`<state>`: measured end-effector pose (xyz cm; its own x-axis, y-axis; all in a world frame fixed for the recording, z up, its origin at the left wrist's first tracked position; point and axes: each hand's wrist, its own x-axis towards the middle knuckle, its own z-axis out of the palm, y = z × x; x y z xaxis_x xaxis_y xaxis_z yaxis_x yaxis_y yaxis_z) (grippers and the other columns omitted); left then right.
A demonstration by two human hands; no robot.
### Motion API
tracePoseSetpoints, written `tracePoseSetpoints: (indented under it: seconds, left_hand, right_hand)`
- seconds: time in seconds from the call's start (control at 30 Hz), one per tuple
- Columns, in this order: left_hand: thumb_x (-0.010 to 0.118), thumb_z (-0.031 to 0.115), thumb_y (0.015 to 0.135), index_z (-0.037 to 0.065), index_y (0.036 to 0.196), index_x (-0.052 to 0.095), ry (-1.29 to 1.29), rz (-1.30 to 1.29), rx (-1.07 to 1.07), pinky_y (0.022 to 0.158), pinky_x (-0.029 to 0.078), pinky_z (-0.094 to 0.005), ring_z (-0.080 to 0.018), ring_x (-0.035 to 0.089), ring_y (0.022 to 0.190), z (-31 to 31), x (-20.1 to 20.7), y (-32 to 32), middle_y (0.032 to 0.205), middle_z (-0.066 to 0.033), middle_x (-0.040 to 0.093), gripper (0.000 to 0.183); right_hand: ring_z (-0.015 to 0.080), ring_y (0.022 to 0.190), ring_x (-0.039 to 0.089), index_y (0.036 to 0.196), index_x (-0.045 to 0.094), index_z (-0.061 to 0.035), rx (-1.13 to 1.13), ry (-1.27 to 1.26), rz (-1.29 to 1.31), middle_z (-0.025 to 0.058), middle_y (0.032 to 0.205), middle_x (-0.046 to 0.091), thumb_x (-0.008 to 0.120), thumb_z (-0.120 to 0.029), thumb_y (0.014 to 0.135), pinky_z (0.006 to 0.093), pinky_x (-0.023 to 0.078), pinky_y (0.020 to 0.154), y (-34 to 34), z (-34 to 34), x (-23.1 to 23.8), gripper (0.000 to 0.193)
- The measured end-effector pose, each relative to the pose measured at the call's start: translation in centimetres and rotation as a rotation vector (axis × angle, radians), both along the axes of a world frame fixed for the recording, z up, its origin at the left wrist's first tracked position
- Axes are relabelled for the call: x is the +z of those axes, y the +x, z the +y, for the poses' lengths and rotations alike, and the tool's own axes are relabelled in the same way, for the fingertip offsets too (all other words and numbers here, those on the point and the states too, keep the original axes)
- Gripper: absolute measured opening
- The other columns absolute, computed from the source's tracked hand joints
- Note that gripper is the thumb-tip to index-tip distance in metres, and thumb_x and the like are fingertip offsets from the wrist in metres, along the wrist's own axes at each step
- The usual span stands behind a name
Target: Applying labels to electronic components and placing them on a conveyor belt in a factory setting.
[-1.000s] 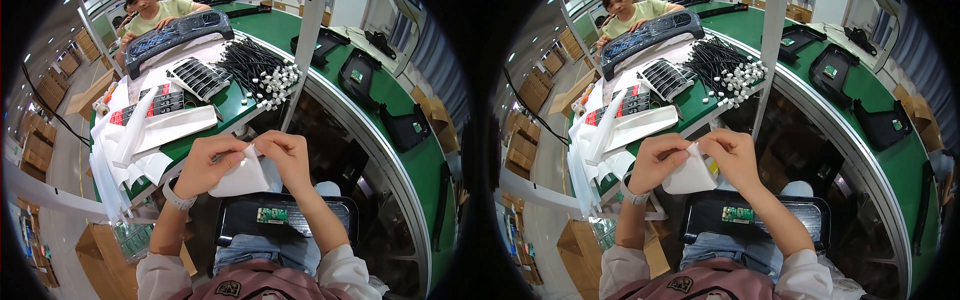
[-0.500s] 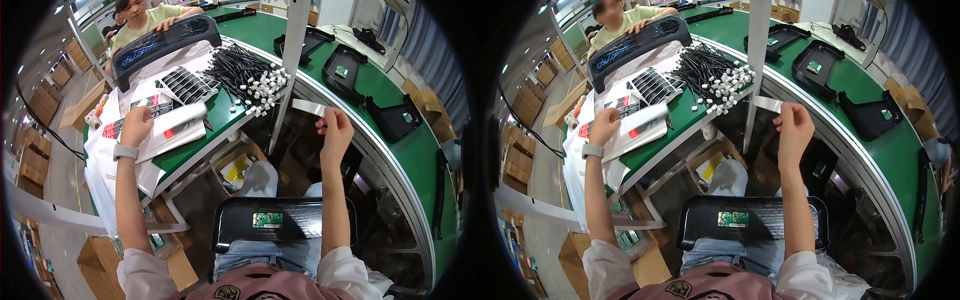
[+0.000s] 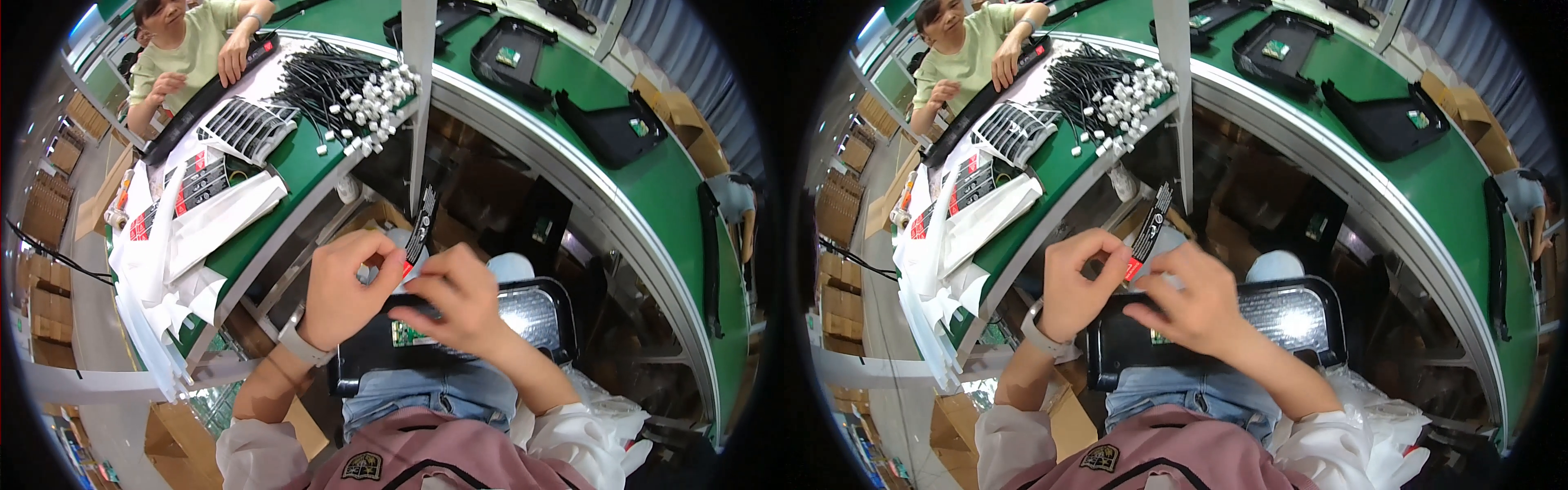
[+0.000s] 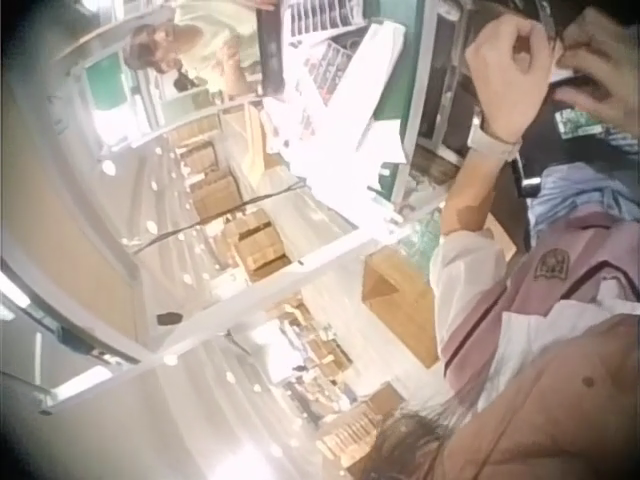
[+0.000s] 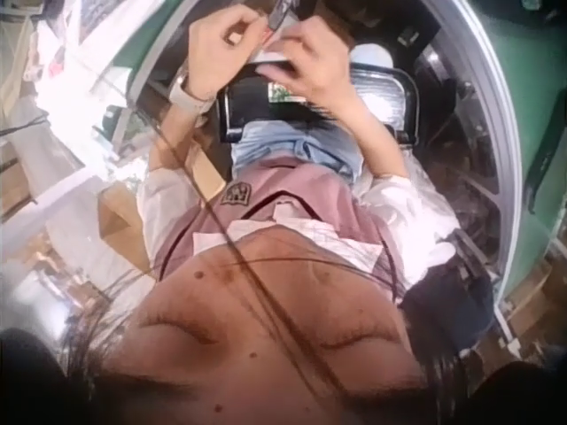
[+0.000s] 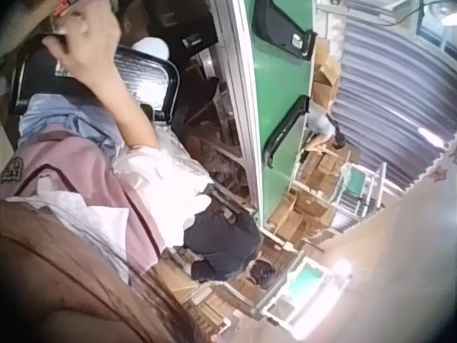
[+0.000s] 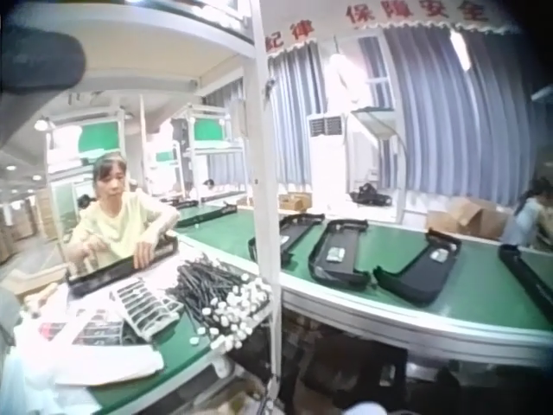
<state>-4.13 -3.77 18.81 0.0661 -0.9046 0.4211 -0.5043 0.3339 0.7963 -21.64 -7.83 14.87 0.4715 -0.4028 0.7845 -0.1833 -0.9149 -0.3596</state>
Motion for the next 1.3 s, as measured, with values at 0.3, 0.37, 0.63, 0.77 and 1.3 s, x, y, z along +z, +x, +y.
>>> tracePoseSetpoints:
  seconds: [0.3, 0.37, 0.63, 0.77, 1.3]
  left_hand:
    - [0.068, -0.002, 0.077, 0.000, 0.074, 0.060, 0.011, 0.004, -0.545, 0.055, 0.044, -0.0298, -0.0204, 0.058, 0.060, 0.2, 0.6, 1.0, 0.068, -0.0068, 0.059, 0.009]
    - [0.068, -0.002, 0.077, 0.001, 0.074, 0.060, 0.004, -0.051, -0.552, 0.056, 0.045, -0.0294, -0.0202, 0.058, 0.060, -0.1, 0.4, 0.7, 0.068, -0.0065, 0.059, 0.008]
    - [0.078, 0.025, 0.079, 0.000, 0.098, 0.065, 0.187, -0.247, 0.023, 0.060, 0.050, -0.0328, -0.0267, 0.062, 0.062, -2.0, -5.8, 2.2, 0.069, -0.0099, 0.062, 0.034]
    - [0.072, 0.041, 0.082, 0.004, 0.098, 0.066, 0.538, -1.018, -0.364, 0.068, 0.053, -0.0442, -0.0334, 0.067, 0.075, -0.6, -15.7, 5.4, 0.077, -0.0136, 0.065, 0.040]
    - [0.069, 0.064, 0.070, 0.002, 0.116, 0.061, -0.001, -0.415, -0.232, 0.108, 0.024, -0.0608, -0.0356, 0.054, 0.115, 2.8, -9.1, 2.5, 0.114, -0.0143, 0.061, 0.078]
  right_hand:
    - [0.0081, 0.081, 0.055, 0.104, 0.064, -0.0007, 0.272, 1.288, -0.295, -0.0006, 0.089, 0.056, 0.072, -0.023, 0.087, 0.0225, 0.044, 0.080, -6.6, -2.5, -0.1, 0.029]
    - [0.0069, 0.079, 0.055, 0.097, 0.065, 0.0002, 0.270, 1.276, -0.327, -0.0009, 0.085, 0.057, 0.073, -0.019, 0.086, 0.0229, 0.045, 0.077, -6.7, -2.3, -0.3, 0.023]
    - [0.0132, 0.075, 0.056, 0.075, 0.068, 0.0000, -0.290, 0.598, -0.382, 0.0038, 0.080, 0.058, 0.077, -0.004, 0.075, 0.0239, 0.042, 0.067, -9.0, -1.9, -1.5, 0.010]
    - [0.0156, 0.080, 0.059, 0.084, 0.072, -0.0006, -0.397, 0.530, -0.197, 0.0054, 0.084, 0.060, 0.076, -0.004, 0.074, 0.0260, 0.046, 0.072, -10.8, -0.7, -2.3, 0.012]
    - [0.0118, 0.074, 0.058, 0.090, 0.068, 0.0059, 0.105, 1.143, -0.607, 0.0068, 0.084, 0.062, 0.067, 0.003, 0.083, 0.0234, 0.046, 0.068, -9.3, 4.2, -3.3, 0.008]
